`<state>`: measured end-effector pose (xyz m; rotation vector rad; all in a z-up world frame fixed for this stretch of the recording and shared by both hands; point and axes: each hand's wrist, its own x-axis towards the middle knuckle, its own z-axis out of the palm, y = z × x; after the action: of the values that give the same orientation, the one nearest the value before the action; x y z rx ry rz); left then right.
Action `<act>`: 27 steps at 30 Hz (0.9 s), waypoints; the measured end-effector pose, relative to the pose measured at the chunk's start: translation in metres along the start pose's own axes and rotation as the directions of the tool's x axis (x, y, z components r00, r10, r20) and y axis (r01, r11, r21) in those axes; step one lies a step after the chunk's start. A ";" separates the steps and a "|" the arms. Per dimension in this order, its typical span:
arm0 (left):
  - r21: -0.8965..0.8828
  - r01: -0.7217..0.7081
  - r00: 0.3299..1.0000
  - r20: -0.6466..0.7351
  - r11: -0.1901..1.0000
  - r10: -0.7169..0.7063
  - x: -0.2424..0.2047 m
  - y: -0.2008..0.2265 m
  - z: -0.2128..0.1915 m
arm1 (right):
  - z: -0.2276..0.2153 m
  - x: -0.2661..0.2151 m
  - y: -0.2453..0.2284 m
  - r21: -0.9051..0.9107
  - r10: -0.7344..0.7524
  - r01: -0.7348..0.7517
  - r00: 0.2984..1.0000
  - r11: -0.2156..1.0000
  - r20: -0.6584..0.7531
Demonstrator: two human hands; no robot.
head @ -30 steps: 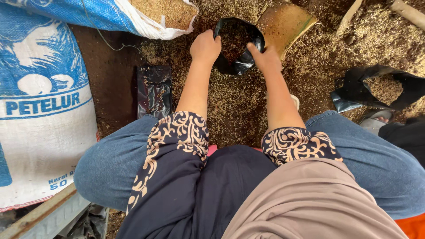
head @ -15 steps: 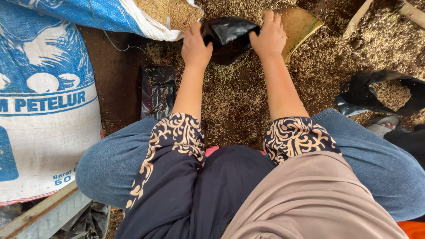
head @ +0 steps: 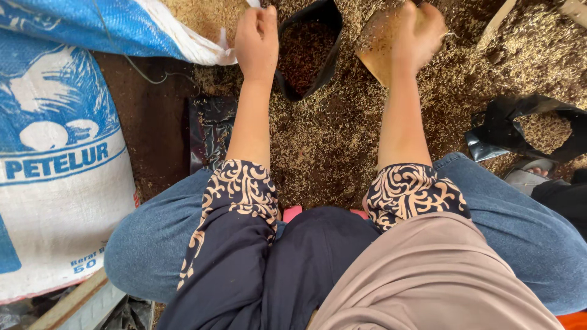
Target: The person scoops grains from a large sack using a scoop and pours them into small black plastic bags. The person then folds and seals the bags by hand, placing them aside.
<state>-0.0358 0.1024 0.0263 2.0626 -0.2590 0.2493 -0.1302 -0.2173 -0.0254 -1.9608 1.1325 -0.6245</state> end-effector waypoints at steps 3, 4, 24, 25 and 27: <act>-0.146 -0.101 0.994 -0.064 0.984 0.093 0.021 0.000 0.019 | -0.006 0.017 0.060 -0.197 0.300 -0.330 0.939 0.923 -0.166; -0.182 -0.111 0.993 -0.068 0.977 0.100 0.029 -0.004 0.028 | -0.003 0.019 0.077 -0.171 0.432 -0.441 0.898 0.881 -0.088; 0.421 0.308 0.540 0.661 0.853 -0.521 0.091 -0.092 0.165 | 0.062 0.096 0.142 -0.221 0.013 0.025 0.986 0.975 0.167; 0.408 0.305 0.530 0.678 0.861 -0.509 0.086 -0.087 0.170 | 0.059 0.085 0.142 -0.168 0.080 -0.043 0.972 0.985 0.222; 0.374 0.285 0.530 0.706 0.883 -0.470 0.091 -0.071 0.185 | 0.057 0.073 0.126 -0.052 0.179 -0.171 0.929 0.984 0.325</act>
<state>0.0840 -0.0328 -0.0954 2.2662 -0.2976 -0.9920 -0.1162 -0.2978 -0.1585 -1.8699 1.0897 -0.1797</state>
